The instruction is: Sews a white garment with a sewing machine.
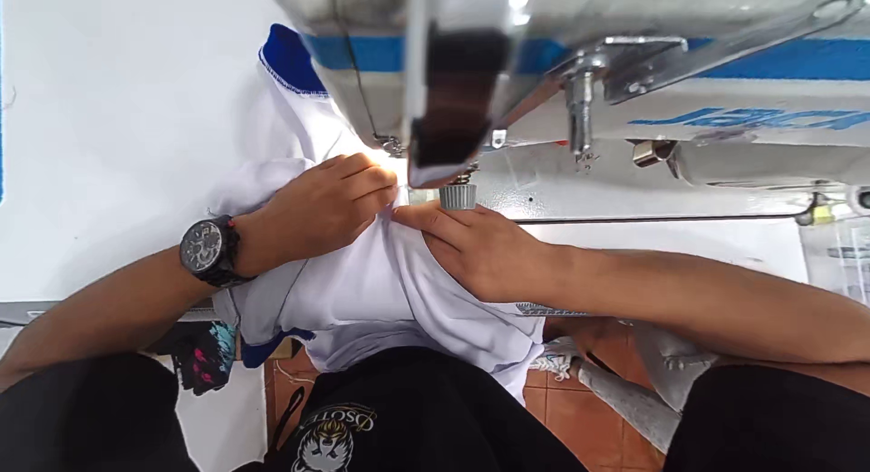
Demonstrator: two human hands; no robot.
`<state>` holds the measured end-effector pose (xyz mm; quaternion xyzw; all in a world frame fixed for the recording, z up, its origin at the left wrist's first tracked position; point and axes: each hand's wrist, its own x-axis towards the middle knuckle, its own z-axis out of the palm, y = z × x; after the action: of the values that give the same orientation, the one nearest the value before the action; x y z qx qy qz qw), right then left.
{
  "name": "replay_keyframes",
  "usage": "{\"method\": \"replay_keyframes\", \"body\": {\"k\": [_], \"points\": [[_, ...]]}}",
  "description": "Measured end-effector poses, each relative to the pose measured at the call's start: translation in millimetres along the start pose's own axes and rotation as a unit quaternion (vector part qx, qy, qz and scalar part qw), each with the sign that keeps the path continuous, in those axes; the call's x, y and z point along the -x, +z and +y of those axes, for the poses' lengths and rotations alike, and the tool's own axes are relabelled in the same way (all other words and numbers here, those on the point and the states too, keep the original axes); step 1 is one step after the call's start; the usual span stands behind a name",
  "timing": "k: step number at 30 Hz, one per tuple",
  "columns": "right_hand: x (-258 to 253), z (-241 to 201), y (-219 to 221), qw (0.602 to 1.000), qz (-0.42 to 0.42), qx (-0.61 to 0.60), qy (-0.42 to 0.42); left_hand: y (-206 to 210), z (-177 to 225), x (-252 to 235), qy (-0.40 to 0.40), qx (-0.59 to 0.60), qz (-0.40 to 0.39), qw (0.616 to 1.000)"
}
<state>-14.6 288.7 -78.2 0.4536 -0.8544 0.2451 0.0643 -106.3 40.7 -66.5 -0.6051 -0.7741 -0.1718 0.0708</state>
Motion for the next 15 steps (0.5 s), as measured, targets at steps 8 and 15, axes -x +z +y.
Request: {"method": "replay_keyframes", "body": {"k": [8, 15], "points": [[2, -1, -3, 0.997, 0.031, 0.017, -0.066, 6, 2, 1, 0.014, -0.035, 0.006, 0.999], [6, 41, -8, 0.996, 0.076, 0.014, 0.043, 9, -4, 7, -0.048, 0.026, 0.129, 0.990]]}}
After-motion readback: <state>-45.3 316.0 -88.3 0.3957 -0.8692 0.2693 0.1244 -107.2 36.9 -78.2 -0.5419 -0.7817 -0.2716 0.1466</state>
